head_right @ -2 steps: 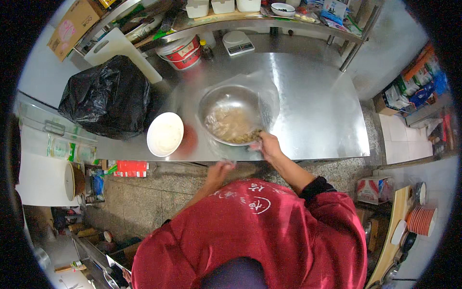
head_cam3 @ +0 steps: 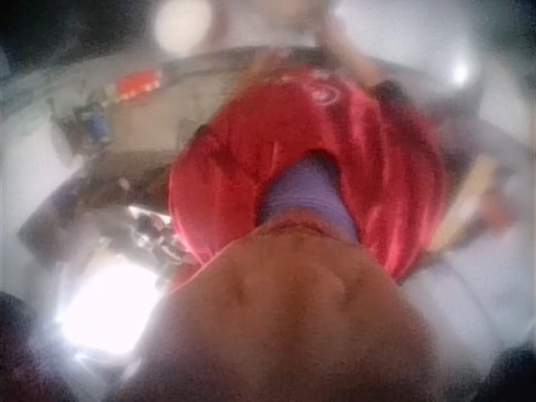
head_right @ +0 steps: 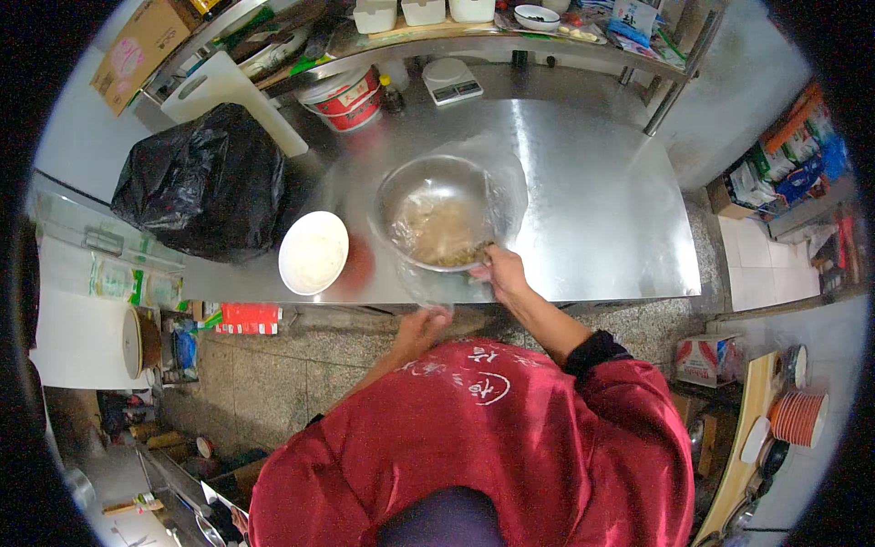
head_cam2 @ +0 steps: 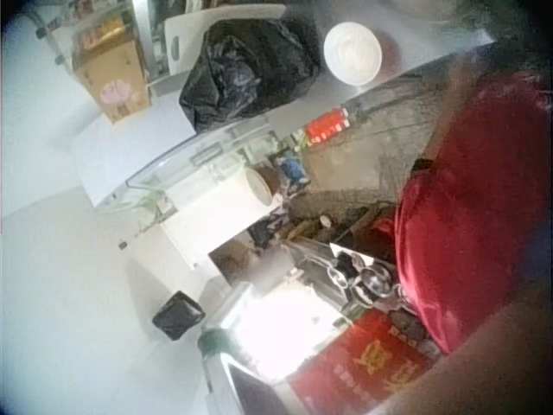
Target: The person covers a bowl of food with plastic wrap and places it in a refrigerator. Then they wash several metal bowls and a pot in the sink using a cloth, rinsing each item under running water and placing them aside.
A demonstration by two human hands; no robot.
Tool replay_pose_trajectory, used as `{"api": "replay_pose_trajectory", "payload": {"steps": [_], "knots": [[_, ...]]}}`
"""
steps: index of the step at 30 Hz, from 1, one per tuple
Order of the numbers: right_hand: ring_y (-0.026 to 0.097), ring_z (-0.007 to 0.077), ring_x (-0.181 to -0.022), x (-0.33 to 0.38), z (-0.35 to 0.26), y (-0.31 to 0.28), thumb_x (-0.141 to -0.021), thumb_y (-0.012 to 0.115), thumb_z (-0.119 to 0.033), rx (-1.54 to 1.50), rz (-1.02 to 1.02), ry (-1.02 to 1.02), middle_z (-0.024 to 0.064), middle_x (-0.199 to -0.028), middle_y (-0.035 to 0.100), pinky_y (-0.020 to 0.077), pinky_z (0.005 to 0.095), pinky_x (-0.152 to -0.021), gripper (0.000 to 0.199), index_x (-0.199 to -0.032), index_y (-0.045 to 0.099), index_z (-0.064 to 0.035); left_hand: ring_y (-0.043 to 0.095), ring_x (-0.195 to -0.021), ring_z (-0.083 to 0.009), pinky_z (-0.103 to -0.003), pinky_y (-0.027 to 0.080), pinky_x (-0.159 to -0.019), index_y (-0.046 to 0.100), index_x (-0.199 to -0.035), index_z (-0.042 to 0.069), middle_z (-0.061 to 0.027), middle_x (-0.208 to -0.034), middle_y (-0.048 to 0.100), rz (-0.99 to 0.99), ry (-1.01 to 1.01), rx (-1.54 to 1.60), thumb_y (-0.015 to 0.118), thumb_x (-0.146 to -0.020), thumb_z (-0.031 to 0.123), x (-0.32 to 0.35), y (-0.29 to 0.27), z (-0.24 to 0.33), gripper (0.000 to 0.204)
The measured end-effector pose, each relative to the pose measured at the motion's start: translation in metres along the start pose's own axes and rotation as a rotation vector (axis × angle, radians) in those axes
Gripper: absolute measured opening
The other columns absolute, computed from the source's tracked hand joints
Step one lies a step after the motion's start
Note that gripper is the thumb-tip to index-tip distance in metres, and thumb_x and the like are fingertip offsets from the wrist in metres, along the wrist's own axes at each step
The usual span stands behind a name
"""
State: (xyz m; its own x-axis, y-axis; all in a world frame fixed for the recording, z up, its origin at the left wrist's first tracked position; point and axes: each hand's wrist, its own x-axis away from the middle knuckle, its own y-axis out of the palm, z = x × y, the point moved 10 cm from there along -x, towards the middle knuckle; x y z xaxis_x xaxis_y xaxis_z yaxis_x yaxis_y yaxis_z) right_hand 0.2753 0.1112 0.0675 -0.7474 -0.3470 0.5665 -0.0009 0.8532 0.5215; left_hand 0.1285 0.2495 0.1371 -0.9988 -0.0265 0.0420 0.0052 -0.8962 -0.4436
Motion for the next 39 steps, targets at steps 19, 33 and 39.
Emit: {"api": "replay_pose_trajectory", "payload": {"steps": [19,33,39], "knots": [[0.057,0.0107,-0.068,0.072,0.159,-0.052,-0.09,0.058,-0.008,-0.055,-0.239,0.319,0.0061,-0.084,0.062,0.0463,0.0209,-0.059,0.015,-0.102,0.062,-0.0001,0.056,-0.109,-0.0186,-0.032,0.046,-0.092,0.048,-0.116,0.003,-0.0109,-0.117,0.059,0.186,-0.282,0.684,0.056,-0.092,0.008,0.037,0.044,-0.038,0.026],[0.057,0.0166,-0.078,0.061,0.229,0.075,-0.096,0.05,-0.022,-0.159,-0.149,0.454,0.0048,-0.09,0.06,0.0509,0.0351,-0.069,0.017,-0.104,0.059,-0.0085,0.051,-0.105,-0.0393,-0.042,0.043,-0.09,0.051,-0.116,0.001,-0.0208,-0.113,0.048,0.32,0.096,-0.434,0.058,-0.077,0.002,0.055,-0.065,0.039,0.039],[0.052,0.0133,-0.066,0.06,0.212,0.077,-0.094,0.051,-0.017,0.056,0.092,0.299,0.0017,-0.076,0.054,0.0482,0.0316,-0.056,0.011,-0.095,0.058,-0.0094,0.05,-0.112,-0.0412,-0.045,0.045,-0.088,0.05,-0.118,0.003,-0.0255,-0.122,0.049,0.359,0.23,-0.613,0.066,-0.08,0.011,-0.064,-0.114,0.077,0.041]]}}
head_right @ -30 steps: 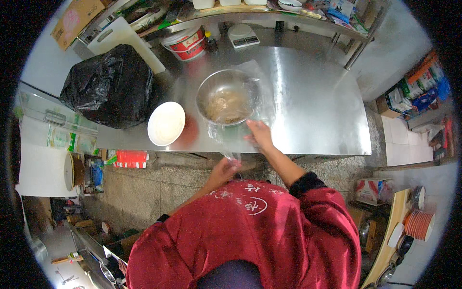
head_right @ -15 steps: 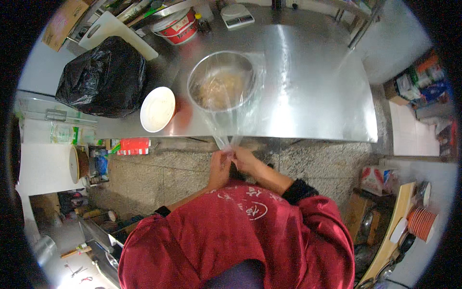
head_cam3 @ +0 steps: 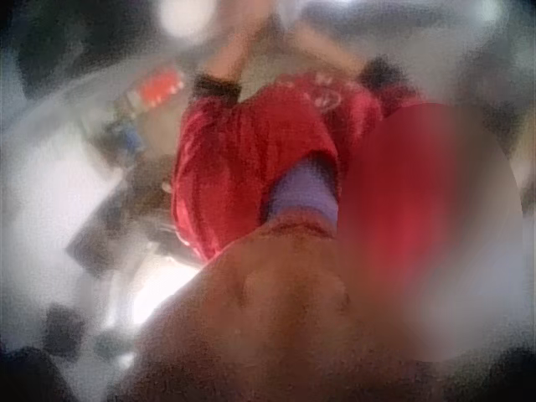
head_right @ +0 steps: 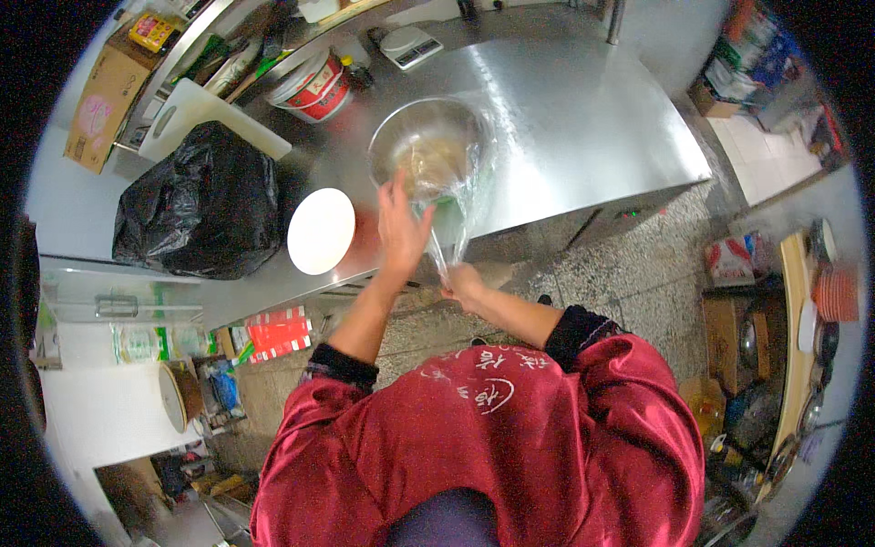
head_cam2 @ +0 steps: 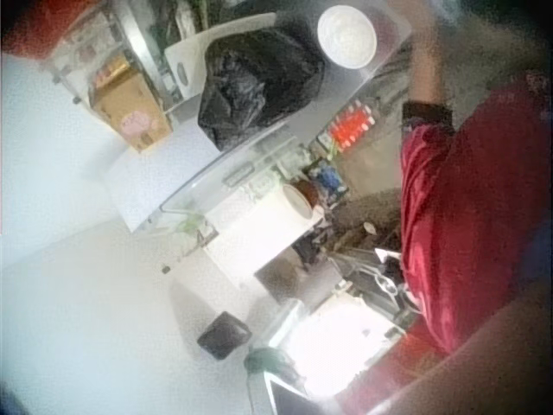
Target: The person covers a bowl of food with plastic wrap and places it in a refrigerator. Then they wash several metal bowls and a pot in the sink using a cloth, rinsing each item under running water and placing them aside.
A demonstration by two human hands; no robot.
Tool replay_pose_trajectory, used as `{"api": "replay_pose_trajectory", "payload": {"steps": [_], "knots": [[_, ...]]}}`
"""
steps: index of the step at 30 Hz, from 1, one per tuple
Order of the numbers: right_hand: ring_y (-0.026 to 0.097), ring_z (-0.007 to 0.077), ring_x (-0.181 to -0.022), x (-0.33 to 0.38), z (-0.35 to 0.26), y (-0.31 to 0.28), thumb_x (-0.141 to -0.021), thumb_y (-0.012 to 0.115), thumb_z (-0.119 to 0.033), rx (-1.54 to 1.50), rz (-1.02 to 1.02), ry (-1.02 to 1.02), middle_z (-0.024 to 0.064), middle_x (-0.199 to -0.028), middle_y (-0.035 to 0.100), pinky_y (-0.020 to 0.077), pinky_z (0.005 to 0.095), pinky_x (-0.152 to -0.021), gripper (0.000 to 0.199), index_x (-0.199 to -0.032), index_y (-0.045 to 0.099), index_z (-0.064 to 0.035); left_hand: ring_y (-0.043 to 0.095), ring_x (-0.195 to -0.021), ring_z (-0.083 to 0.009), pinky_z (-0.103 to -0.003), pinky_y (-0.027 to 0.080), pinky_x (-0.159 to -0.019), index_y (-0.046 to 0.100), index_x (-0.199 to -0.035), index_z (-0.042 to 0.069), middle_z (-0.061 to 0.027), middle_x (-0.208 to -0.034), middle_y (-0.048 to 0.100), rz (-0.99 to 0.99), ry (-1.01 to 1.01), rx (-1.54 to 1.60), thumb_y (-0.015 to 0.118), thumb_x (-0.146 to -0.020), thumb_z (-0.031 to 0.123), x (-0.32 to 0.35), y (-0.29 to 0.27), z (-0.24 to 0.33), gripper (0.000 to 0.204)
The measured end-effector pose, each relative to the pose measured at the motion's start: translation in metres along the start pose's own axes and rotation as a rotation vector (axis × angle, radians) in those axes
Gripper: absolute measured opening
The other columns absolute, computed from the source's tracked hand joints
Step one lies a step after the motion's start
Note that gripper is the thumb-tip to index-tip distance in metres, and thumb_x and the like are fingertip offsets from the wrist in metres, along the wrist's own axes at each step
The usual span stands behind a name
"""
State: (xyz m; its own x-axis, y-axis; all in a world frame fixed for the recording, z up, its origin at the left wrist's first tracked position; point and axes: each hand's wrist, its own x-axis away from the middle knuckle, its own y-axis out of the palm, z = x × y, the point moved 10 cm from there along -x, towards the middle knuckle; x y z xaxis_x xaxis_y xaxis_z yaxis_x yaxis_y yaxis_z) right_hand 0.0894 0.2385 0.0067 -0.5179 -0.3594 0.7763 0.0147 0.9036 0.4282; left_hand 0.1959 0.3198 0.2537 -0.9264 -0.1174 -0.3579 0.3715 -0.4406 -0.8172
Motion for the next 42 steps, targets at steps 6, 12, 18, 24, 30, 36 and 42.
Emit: {"api": "replay_pose_trajectory", "payload": {"steps": [6,12,18,24,30,36,42], "knots": [[0.049,0.0113,-0.059,-0.012,-0.018,-0.021,-0.098,0.049,-0.024,0.051,0.101,-0.089,0.0007,-0.074,0.053,0.0481,0.0272,-0.049,0.021,-0.098,0.059,-0.0058,0.059,-0.091,-0.037,-0.045,0.047,-0.076,0.058,-0.097,0.003,-0.0202,-0.102,0.059,0.048,-0.416,-0.021,0.062,-0.082,0.009,0.005,-0.022,-0.088,0.017],[0.051,0.0134,-0.058,-0.027,-0.041,-0.007,-0.093,0.054,-0.021,0.498,-0.094,-0.461,0.0033,-0.077,0.057,0.0446,0.0284,-0.047,0.018,-0.105,0.059,-0.0093,0.054,-0.085,-0.0359,-0.044,0.045,-0.077,0.058,-0.094,-0.001,-0.0185,-0.09,0.057,0.022,0.2,0.075,0.066,-0.08,0.016,0.065,0.0,0.014,0.024],[0.048,0.0098,-0.057,-0.017,-0.049,-0.016,-0.092,0.05,-0.009,0.244,-0.016,-0.429,0.0012,-0.073,0.054,0.0394,0.0248,-0.05,0.008,-0.093,0.057,-0.0046,0.057,-0.088,-0.0314,-0.043,0.046,-0.076,0.055,-0.103,-0.001,-0.0183,-0.088,0.059,-0.238,0.245,0.071,0.065,-0.084,0.015,0.031,0.078,0.025,0.027],[0.056,0.0157,-0.059,0.02,-0.084,-0.031,-0.089,0.053,-0.023,0.451,0.118,-0.485,0.0074,-0.069,0.059,0.0473,0.0327,-0.053,0.023,-0.087,0.063,-0.0022,0.059,-0.084,-0.0372,-0.039,0.05,-0.073,0.041,-0.129,0.001,-0.0212,-0.093,0.058,-0.167,-0.206,0.78,0.049,-0.088,-0.001,0.047,0.073,-0.04,0.042],[0.062,0.031,-0.062,0.079,-0.161,0.008,-0.086,0.055,-0.028,1.078,0.163,-1.057,0.0189,-0.072,0.063,0.0468,0.0418,-0.06,0.03,-0.08,0.063,0.0001,0.059,-0.09,-0.0399,-0.045,0.049,-0.076,0.046,-0.136,0.01,-0.0211,-0.104,0.057,-0.274,0.226,0.543,0.051,-0.084,-0.004,0.072,0.077,-0.013,0.054],[0.054,0.0167,-0.059,0.023,-0.148,-0.02,-0.091,0.059,-0.042,0.434,0.123,-0.419,0.0045,-0.069,0.06,0.0461,0.0327,-0.059,0.043,-0.077,0.062,-0.002,0.063,-0.073,-0.0324,-0.04,0.049,-0.064,0.063,-0.098,0.001,-0.0163,-0.084,0.062,-0.185,0.216,0.405,0.054,-0.081,-0.002,0.072,0.086,-0.017,0.02],[0.056,0.0187,-0.084,-0.041,-0.129,-0.013,-0.093,0.058,-0.026,-0.195,-0.066,-0.21,0.0084,-0.093,0.059,0.0477,0.0341,-0.07,0.026,-0.103,0.057,-0.0022,0.056,-0.048,-0.0157,-0.031,0.044,-0.046,0.063,-0.088,-0.001,-0.0108,-0.068,0.06,-0.211,-0.301,0.872,0.053,-0.093,0.012,0.08,0.105,-0.048,0.017]]}}
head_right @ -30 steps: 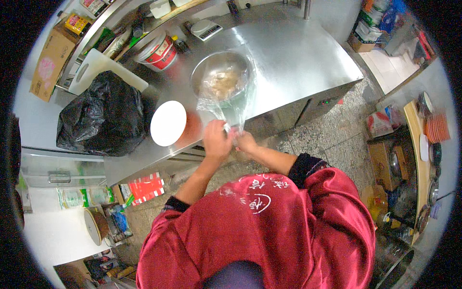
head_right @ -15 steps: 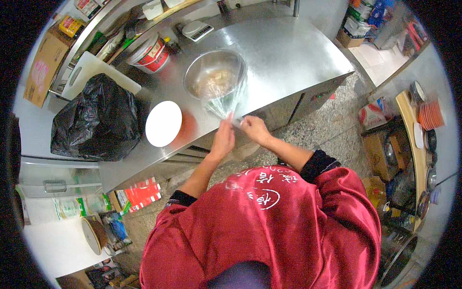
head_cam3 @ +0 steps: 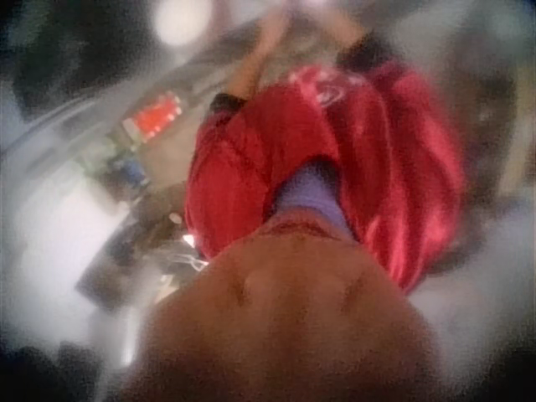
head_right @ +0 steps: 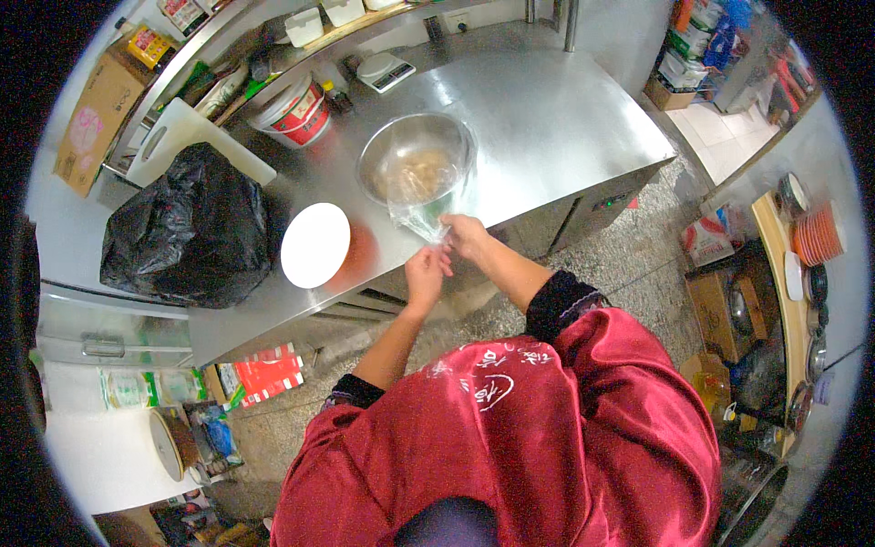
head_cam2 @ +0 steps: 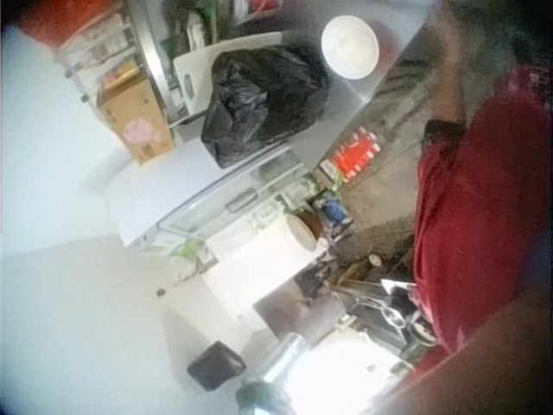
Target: The person covers a bowl of food with plastic wrap and places it in a refrigerator. Then they wash several metal bowls and a pot in the sink using a cloth, rinsing each item under running water and placing them aside.
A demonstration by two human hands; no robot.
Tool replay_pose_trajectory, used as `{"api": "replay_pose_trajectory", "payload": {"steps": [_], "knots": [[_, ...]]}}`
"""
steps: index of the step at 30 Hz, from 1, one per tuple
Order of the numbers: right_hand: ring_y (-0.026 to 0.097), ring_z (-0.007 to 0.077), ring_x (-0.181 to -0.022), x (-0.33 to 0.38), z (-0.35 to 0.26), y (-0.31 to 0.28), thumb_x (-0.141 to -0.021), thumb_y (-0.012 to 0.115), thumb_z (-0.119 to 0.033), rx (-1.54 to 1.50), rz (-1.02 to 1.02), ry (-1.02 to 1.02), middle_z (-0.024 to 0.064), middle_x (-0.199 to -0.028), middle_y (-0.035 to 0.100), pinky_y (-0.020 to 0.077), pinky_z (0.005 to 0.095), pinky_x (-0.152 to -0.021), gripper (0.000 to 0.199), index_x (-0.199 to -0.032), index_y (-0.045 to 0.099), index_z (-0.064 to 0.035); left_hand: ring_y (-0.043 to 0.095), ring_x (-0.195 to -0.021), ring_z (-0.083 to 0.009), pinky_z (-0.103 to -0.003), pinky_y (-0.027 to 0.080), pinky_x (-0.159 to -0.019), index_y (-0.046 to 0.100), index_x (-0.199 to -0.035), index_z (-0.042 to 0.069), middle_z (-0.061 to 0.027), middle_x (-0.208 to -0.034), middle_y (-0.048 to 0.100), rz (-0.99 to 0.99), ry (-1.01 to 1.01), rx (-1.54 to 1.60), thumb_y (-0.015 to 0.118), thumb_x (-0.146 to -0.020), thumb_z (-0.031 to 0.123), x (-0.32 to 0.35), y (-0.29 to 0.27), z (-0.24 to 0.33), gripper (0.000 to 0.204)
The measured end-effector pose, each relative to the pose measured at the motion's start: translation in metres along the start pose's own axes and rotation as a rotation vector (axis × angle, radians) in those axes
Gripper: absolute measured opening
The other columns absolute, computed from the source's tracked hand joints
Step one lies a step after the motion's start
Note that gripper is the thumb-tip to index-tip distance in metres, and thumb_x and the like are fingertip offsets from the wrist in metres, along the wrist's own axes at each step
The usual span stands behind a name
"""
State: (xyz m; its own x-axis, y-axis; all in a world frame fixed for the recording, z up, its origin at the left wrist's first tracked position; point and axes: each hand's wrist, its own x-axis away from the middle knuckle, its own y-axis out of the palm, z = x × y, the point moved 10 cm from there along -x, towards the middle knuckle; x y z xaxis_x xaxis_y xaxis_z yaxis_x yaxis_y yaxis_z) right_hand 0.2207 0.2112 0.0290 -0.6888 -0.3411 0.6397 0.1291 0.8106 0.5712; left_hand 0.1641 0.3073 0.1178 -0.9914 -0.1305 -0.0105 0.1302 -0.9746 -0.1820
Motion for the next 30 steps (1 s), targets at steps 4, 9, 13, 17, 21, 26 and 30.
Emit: {"api": "replay_pose_trajectory", "payload": {"steps": [4,9,13,17,21,26,30], "knots": [[0.053,0.0192,-0.084,0.002,0.013,-0.019,-0.091,0.055,-0.01,-0.142,0.151,0.039,0.0069,-0.104,0.062,0.0448,0.0325,-0.077,0.018,-0.108,0.056,-0.0039,0.05,-0.042,-0.0106,-0.026,0.039,-0.04,0.063,-0.085,-0.002,-0.0071,-0.058,0.058,0.195,-0.169,0.239,0.051,-0.098,0.022,-0.006,-0.012,-0.006,0.03],[0.055,0.0148,-0.099,0.036,-0.008,-0.01,-0.095,0.051,-0.01,-0.169,-0.087,-0.128,0.0072,-0.112,0.062,0.0456,0.0283,-0.08,0.01,-0.104,0.054,-0.0095,0.051,-0.037,-0.0148,-0.032,0.04,-0.038,0.067,-0.077,0.001,-0.0064,-0.048,0.055,0.05,-0.435,-0.262,0.056,-0.093,0.026,-0.027,-0.001,-0.025,0.031],[0.057,0.0154,-0.095,0.055,-0.016,0.003,-0.09,0.054,-0.009,0.067,-0.346,-0.183,0.0035,-0.108,0.063,0.0447,0.0292,-0.078,0.022,-0.112,0.057,-0.0099,0.058,-0.042,-0.0185,-0.037,0.045,-0.042,0.069,-0.069,0.003,-0.0096,-0.05,0.059,-0.335,-0.38,-0.734,0.06,-0.085,0.027,-0.057,0.014,-0.04,0.03],[0.063,0.0289,-0.079,0.06,-0.031,0.02,-0.085,0.057,-0.01,1.196,-0.342,-0.632,0.0126,-0.086,0.067,0.0483,0.0382,-0.07,0.013,-0.093,0.065,-0.0044,0.055,-0.043,-0.0184,-0.034,0.045,-0.047,0.068,-0.067,0.003,-0.0077,-0.048,0.056,-0.67,-0.272,-0.793,0.06,-0.082,0.025,-0.052,0.034,-0.047,0.028],[0.062,0.0371,-0.077,0.066,-0.027,0.034,-0.082,0.056,-0.017,1.653,-0.328,-0.843,0.0188,-0.079,0.063,0.0485,0.0455,-0.069,0.017,-0.077,0.064,-0.0021,0.05,-0.047,-0.0131,-0.029,0.04,-0.048,0.064,-0.065,0.003,-0.0037,-0.053,0.054,-0.512,-0.436,-0.494,0.057,-0.087,0.022,-0.025,0.016,-0.047,0.03],[0.065,0.0372,-0.074,0.084,-0.041,0.027,-0.08,0.055,-0.024,1.831,-0.036,-0.908,0.0187,-0.076,0.066,0.0504,0.0482,-0.068,0.024,-0.072,0.066,-0.0037,0.051,-0.056,-0.0093,-0.027,0.042,-0.053,0.064,-0.076,0.001,-0.0035,-0.062,0.06,-0.212,-0.316,-0.186,0.064,-0.085,0.017,0.0,-0.014,-0.027,0.019],[0.065,0.0379,-0.067,0.081,-0.061,0.01,-0.081,0.051,-0.026,1.873,0.188,-0.846,0.0175,-0.071,0.066,0.0511,0.0496,-0.064,0.026,-0.073,0.067,-0.0057,0.053,-0.061,-0.0105,-0.029,0.045,-0.059,0.062,-0.08,0.0,-0.0045,-0.067,0.063,0.005,-0.126,-0.268,0.069,-0.081,0.012,0.0,-0.053,-0.012,0.014]]}}
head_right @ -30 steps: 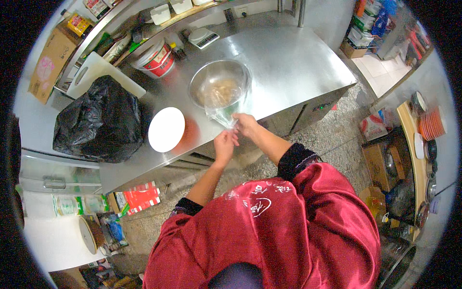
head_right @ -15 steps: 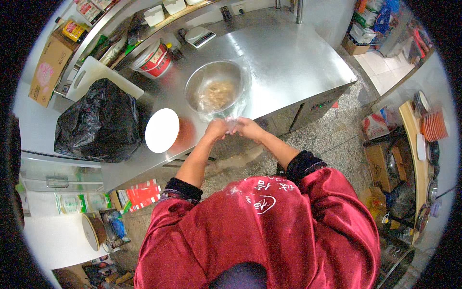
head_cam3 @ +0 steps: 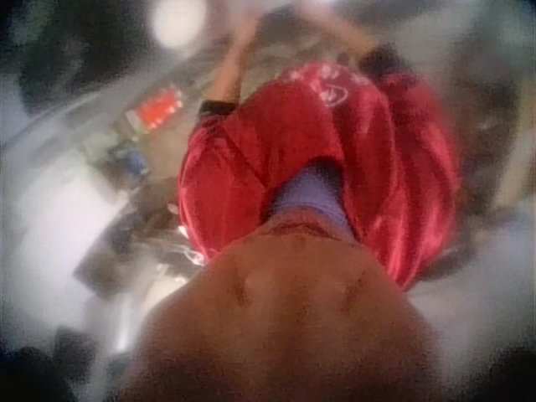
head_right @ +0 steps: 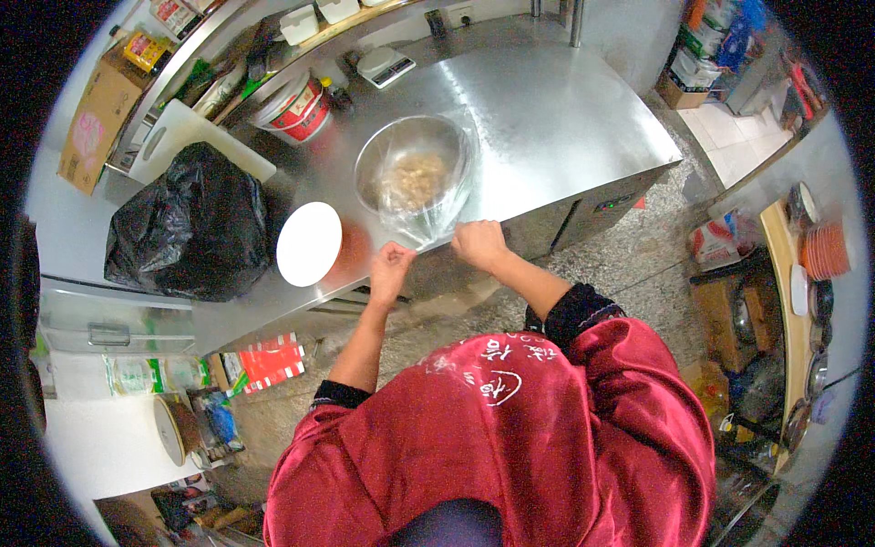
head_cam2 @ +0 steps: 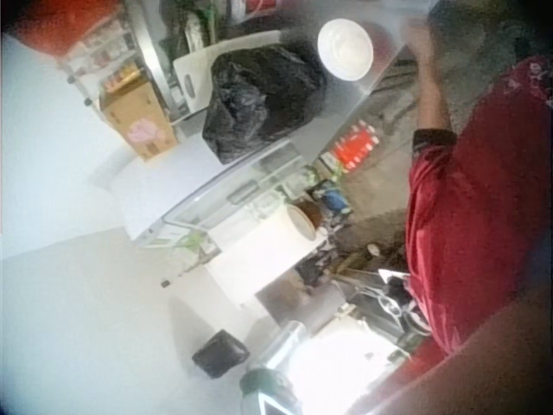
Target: The person covers a bowl of food with plastic wrap and places it in a refrigerator. Then they wash several metal bowls and a pot in the sink using a cloth, rinsing each item under running water and placing them aside.
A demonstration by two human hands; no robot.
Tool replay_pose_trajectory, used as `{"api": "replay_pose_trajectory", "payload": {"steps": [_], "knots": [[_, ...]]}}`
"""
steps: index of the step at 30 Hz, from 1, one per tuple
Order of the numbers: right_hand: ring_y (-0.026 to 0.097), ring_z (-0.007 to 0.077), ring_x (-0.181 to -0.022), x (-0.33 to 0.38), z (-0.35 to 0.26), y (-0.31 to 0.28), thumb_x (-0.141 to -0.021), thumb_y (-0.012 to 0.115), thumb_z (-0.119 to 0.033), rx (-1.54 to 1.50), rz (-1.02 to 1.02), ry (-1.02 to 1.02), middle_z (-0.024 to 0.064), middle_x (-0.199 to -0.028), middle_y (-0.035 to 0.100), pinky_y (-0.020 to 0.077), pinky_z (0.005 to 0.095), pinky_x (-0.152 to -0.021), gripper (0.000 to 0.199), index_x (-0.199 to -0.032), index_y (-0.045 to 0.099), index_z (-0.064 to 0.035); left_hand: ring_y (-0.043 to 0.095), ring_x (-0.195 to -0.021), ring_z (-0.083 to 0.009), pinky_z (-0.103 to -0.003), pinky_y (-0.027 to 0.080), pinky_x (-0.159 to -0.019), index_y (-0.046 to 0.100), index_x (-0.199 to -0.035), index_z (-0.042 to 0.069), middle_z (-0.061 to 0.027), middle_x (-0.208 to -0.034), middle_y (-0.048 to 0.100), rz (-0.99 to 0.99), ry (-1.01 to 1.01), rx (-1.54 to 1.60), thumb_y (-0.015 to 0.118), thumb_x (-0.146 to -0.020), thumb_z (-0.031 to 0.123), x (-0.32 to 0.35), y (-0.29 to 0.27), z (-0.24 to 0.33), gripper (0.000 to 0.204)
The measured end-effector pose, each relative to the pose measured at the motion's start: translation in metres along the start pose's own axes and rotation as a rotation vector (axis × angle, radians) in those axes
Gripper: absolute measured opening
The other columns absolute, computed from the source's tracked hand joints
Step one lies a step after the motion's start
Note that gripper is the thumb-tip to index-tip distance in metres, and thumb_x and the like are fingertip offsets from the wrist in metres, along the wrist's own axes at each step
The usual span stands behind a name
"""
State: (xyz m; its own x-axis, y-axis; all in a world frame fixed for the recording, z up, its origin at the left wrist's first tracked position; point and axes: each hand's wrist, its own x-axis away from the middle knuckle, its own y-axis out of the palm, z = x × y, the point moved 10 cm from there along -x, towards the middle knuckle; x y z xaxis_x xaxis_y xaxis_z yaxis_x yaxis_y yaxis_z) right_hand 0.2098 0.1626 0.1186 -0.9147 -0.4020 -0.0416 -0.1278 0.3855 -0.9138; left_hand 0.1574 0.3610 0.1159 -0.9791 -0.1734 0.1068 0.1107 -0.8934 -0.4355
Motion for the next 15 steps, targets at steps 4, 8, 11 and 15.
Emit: {"api": "replay_pose_trajectory", "payload": {"steps": [4,8,11,15], "knots": [[0.064,0.0384,-0.063,-0.016,0.047,-0.015,-0.082,0.05,-0.029,0.038,0.076,0.233,0.0198,-0.068,0.065,0.051,0.0496,-0.06,0.03,-0.074,0.069,-0.007,0.061,-0.061,-0.0233,-0.035,0.048,-0.061,0.062,-0.079,0.001,-0.0133,-0.071,0.066,0.161,0.164,-0.351,0.073,-0.078,0.017,-0.039,-0.043,0.01,0.019],[0.062,0.0405,-0.064,-0.024,0.056,-0.037,-0.083,0.049,-0.028,-0.083,0.164,0.153,0.0202,-0.067,0.063,0.0494,0.0495,-0.062,0.031,-0.071,0.065,-0.0054,0.062,-0.062,-0.03,-0.038,0.049,-0.06,0.063,-0.081,0.002,-0.0147,-0.07,0.065,0.171,0.199,-0.321,0.073,-0.079,0.017,-0.066,-0.051,0.004,0.018],[0.061,0.0403,-0.069,-0.025,0.057,-0.034,-0.086,0.049,-0.022,-0.184,0.05,0.207,0.0201,-0.071,0.062,0.0492,0.045,-0.067,0.027,-0.072,0.061,-0.0022,0.063,-0.077,-0.0316,-0.042,0.049,-0.068,0.065,-0.086,0.002,-0.0153,-0.077,0.063,0.06,0.16,-0.465,0.072,-0.08,0.019,-0.06,-0.034,0.0,0.019],[0.062,0.0299,-0.08,-0.023,0.011,-0.077,-0.09,0.044,-0.008,-0.765,0.474,-0.214,0.0141,-0.084,0.064,0.0475,0.0341,-0.081,0.016,-0.081,0.054,0.0019,0.054,-0.097,-0.0367,-0.046,0.043,-0.084,0.064,-0.086,0.0,-0.0153,-0.091,0.062,0.084,0.502,-0.641,0.068,-0.079,0.018,-0.028,-0.019,0.061,0.02]]}}
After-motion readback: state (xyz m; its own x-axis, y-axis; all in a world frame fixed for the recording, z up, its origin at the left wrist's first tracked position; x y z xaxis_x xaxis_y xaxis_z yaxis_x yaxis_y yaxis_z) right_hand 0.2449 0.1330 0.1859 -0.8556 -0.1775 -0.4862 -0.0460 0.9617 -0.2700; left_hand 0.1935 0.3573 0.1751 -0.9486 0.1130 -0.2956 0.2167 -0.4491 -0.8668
